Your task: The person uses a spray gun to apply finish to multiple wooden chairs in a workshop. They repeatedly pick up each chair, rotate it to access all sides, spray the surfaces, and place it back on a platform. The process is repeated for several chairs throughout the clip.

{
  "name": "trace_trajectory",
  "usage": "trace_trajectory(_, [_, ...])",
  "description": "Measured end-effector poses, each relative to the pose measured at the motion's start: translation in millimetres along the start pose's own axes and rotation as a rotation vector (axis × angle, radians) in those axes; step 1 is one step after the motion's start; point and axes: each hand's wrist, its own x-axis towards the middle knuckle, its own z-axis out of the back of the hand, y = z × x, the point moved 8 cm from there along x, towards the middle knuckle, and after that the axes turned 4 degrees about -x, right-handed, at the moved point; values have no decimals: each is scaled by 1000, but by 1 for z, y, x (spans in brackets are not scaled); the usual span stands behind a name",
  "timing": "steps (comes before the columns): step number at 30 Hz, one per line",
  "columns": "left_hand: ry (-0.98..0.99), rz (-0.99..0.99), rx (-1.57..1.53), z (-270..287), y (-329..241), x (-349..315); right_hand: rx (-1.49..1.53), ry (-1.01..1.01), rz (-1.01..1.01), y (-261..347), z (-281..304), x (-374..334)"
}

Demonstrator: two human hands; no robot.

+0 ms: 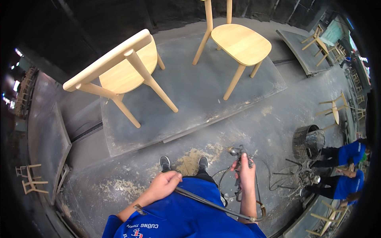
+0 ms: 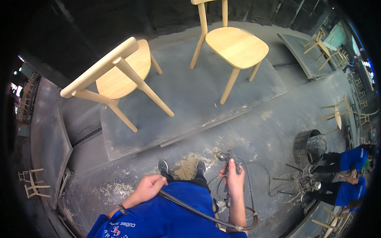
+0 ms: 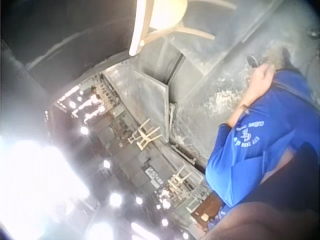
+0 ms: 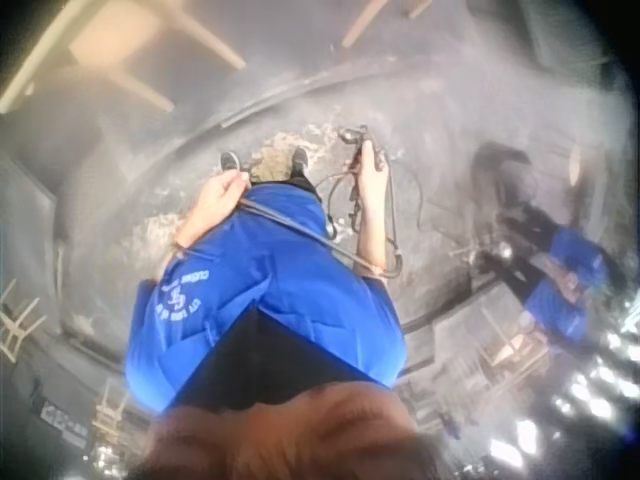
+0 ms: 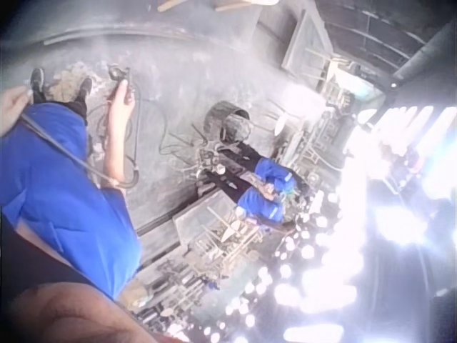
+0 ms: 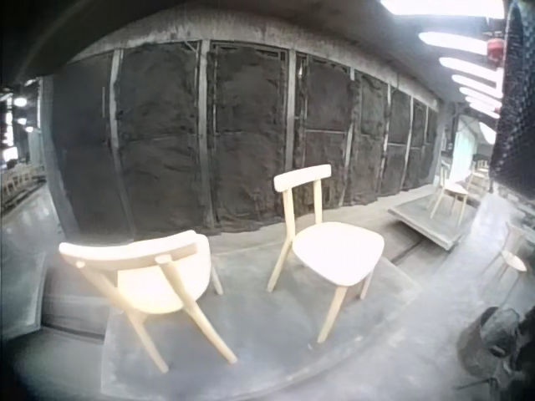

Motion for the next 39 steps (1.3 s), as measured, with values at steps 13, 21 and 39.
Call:
trace_trajectory(13, [64,22,95,-76,-61,23,447,490,386,105,81,-21])
trace_trajectory(21, [-83,-71,-1,-72,-66,9,474,573,552,143,69,-36])
trace_trajectory(39, [-627,-127,-34,31,-52,-135,-226,561,282,63,-159,-5])
